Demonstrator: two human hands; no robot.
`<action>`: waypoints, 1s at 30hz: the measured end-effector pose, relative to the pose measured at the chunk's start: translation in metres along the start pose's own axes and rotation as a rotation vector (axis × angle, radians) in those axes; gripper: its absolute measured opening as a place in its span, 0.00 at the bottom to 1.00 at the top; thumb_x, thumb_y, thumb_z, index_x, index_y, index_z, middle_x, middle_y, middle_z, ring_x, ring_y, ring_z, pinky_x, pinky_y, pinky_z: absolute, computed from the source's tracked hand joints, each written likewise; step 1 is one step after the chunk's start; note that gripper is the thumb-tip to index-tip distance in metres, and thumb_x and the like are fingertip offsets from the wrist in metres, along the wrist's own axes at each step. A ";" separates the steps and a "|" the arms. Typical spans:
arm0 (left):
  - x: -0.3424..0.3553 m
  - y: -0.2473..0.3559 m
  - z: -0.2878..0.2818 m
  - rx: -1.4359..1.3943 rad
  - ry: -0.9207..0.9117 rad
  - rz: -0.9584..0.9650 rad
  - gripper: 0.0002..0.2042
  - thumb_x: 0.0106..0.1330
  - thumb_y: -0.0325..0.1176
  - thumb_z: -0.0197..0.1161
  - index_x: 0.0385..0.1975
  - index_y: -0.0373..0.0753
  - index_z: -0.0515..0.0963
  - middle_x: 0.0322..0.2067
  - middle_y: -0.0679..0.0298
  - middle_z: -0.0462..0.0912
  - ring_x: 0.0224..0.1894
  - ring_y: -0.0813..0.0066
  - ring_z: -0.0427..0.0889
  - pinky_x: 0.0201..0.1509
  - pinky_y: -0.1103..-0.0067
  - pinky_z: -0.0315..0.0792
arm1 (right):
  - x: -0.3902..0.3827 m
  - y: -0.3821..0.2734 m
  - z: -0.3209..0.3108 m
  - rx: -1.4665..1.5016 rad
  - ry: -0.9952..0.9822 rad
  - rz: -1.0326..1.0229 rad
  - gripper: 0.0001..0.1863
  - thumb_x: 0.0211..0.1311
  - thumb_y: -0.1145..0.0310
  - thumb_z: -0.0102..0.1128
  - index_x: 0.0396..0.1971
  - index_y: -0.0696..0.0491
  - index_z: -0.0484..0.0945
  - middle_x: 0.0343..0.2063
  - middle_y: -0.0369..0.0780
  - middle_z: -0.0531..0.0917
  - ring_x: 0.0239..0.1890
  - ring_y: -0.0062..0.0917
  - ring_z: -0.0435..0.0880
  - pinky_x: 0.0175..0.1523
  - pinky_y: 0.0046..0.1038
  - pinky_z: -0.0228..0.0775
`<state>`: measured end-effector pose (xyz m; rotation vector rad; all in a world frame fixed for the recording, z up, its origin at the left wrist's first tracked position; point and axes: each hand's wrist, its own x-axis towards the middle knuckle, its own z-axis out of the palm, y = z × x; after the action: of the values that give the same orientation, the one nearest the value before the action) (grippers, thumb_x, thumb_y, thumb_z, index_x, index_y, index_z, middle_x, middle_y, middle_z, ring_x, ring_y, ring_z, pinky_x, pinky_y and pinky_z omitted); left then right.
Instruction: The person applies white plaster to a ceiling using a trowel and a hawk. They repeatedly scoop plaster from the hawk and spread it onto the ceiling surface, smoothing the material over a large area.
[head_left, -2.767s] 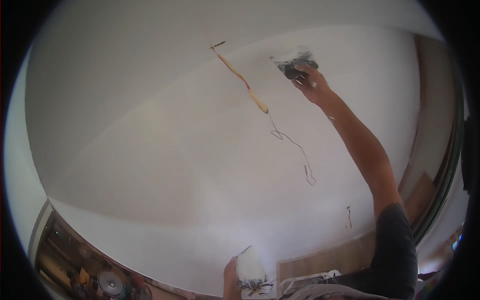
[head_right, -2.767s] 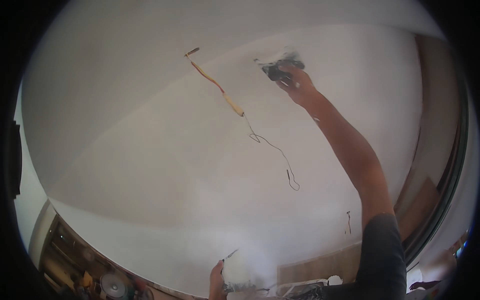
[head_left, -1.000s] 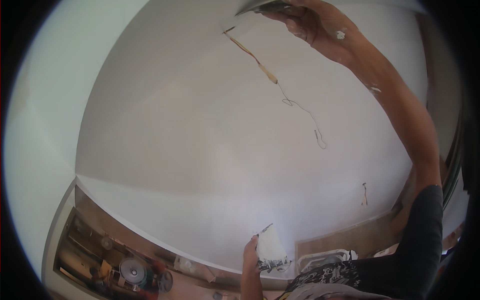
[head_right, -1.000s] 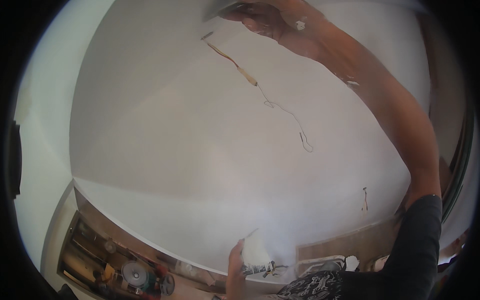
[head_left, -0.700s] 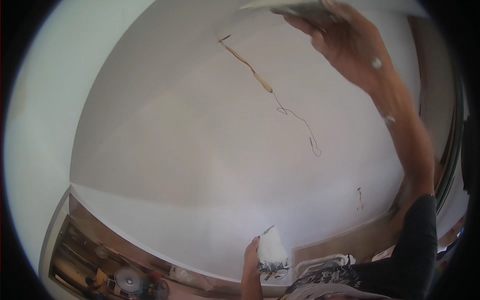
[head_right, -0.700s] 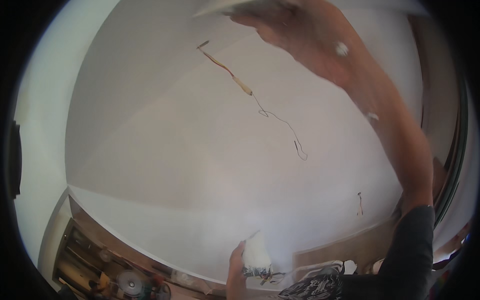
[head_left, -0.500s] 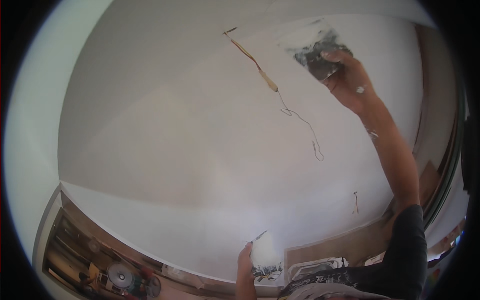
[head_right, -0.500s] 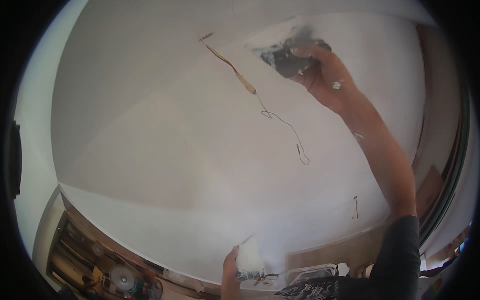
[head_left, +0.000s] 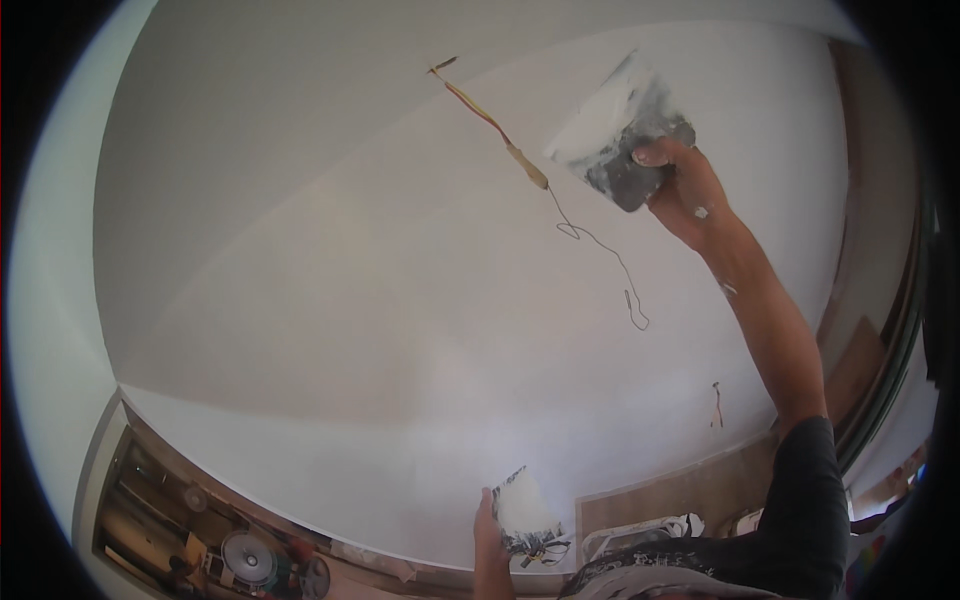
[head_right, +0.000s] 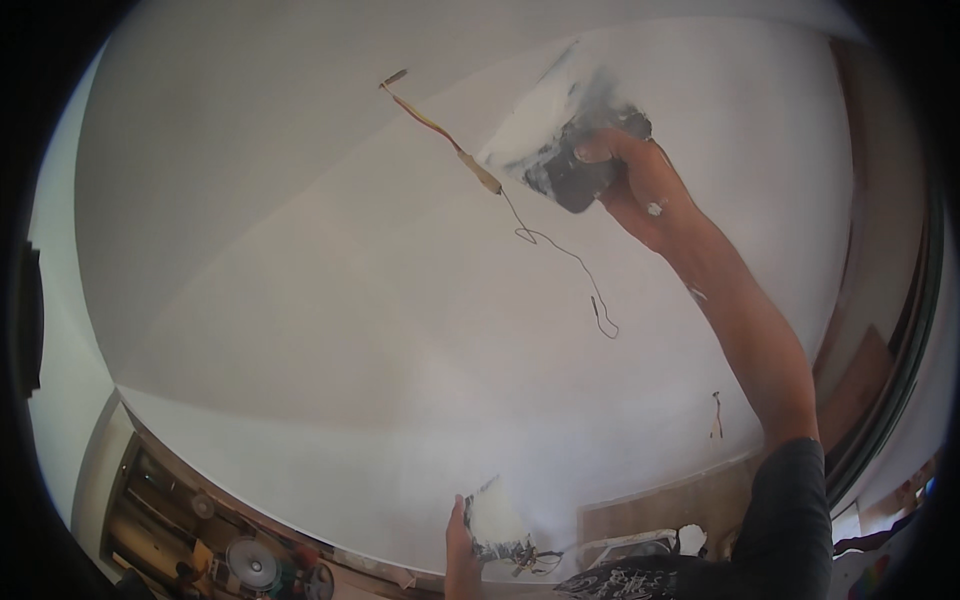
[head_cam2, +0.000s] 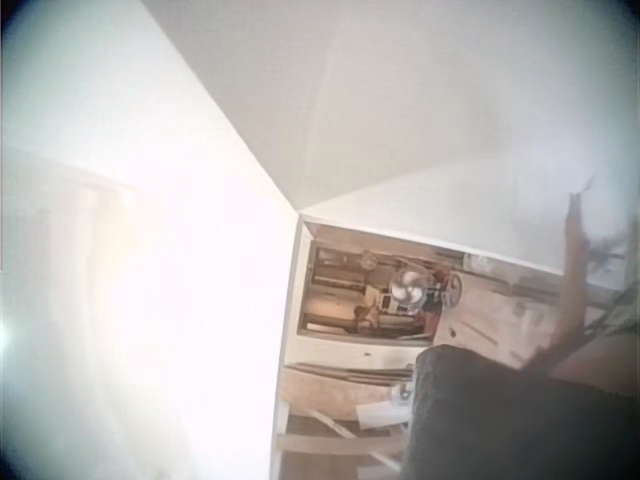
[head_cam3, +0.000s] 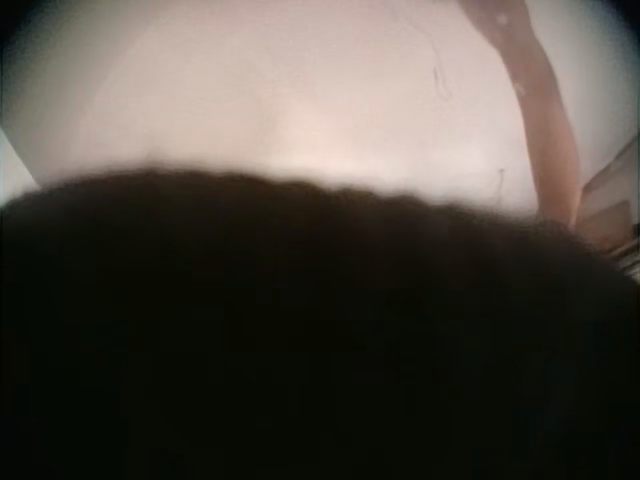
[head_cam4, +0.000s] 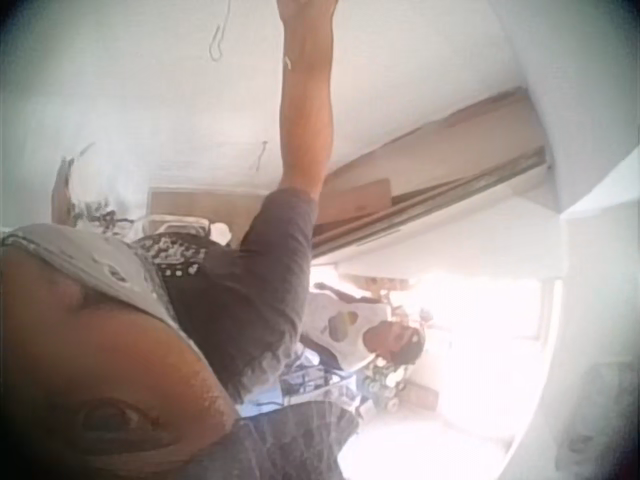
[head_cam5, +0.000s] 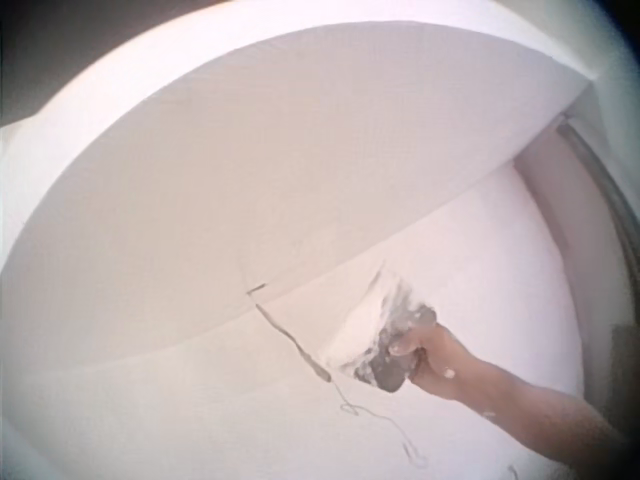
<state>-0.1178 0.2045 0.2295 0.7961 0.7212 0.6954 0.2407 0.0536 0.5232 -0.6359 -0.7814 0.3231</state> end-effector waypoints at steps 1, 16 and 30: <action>0.002 0.002 0.004 -0.010 -0.011 0.008 0.24 0.74 0.46 0.43 0.50 0.27 0.71 0.44 0.51 0.79 0.45 0.61 0.82 0.49 0.69 0.77 | -0.004 0.000 -0.005 -0.043 0.022 0.008 0.21 0.49 0.76 0.56 0.46 0.63 0.69 0.39 0.39 0.77 0.41 0.25 0.76 0.51 0.29 0.68; 0.001 0.026 0.105 -0.025 -0.300 -0.015 0.24 0.66 0.44 0.62 0.51 0.28 0.70 0.43 0.56 0.79 0.41 0.70 0.82 0.43 0.76 0.78 | -0.123 0.099 0.011 -0.882 -0.583 0.545 0.13 0.50 0.65 0.58 0.30 0.61 0.76 0.24 0.36 0.76 0.27 0.18 0.71 0.32 0.25 0.64; 0.017 -0.004 0.091 0.030 -0.183 0.050 0.21 0.67 0.43 0.59 0.49 0.31 0.73 0.43 0.56 0.80 0.41 0.70 0.82 0.43 0.75 0.78 | -0.142 0.122 0.002 -0.933 -0.653 0.602 0.12 0.49 0.68 0.58 0.28 0.62 0.74 0.21 0.36 0.74 0.24 0.17 0.69 0.28 0.24 0.61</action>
<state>-0.0363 0.1809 0.2667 0.8959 0.5485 0.6484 0.1392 0.0780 0.3686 -1.7077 -1.3715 0.7472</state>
